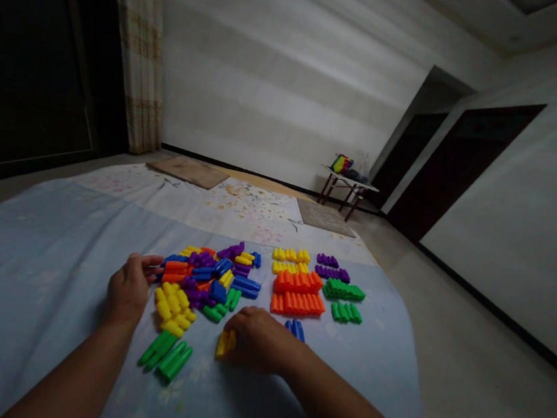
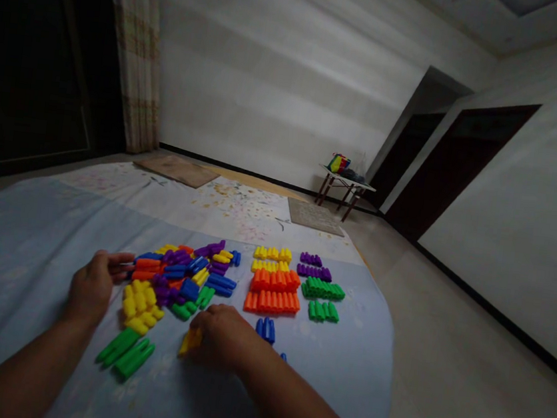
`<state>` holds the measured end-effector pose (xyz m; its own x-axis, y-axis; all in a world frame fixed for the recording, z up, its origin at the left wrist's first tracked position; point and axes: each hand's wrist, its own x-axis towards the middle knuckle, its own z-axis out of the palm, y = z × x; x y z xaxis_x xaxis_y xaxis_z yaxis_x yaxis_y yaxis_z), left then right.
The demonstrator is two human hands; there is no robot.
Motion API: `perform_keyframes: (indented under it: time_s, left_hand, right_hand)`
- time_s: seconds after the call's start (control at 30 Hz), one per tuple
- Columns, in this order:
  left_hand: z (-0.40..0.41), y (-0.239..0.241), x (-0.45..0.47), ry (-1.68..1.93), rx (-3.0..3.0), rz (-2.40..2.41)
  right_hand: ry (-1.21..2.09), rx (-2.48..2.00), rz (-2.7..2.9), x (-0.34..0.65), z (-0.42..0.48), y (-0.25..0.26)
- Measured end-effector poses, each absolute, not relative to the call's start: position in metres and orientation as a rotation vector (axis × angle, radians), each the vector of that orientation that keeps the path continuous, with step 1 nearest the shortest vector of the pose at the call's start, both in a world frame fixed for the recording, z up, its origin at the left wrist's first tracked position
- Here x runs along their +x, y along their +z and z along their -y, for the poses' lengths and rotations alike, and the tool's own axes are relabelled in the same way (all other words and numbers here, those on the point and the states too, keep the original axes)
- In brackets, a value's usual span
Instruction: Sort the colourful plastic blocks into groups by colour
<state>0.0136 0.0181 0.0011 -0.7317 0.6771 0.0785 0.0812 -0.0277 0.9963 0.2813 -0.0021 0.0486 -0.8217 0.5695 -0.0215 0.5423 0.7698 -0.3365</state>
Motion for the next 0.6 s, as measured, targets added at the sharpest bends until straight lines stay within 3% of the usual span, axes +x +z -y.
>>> perform_keyframes:
  time_s: [0.3, 0.6]
  left_hand:
    - [-0.021, -0.006, 0.009, 1.793, 0.769, -1.841]
    - [-0.017, 0.004, 0.012, 1.686, 0.781, -1.896]
  right_hand:
    - [0.458, -0.928, 2.649, 0.31, -0.046, 0.089]
    - [0.254, -1.519, 2.783, 0.349, -0.158, 0.105]
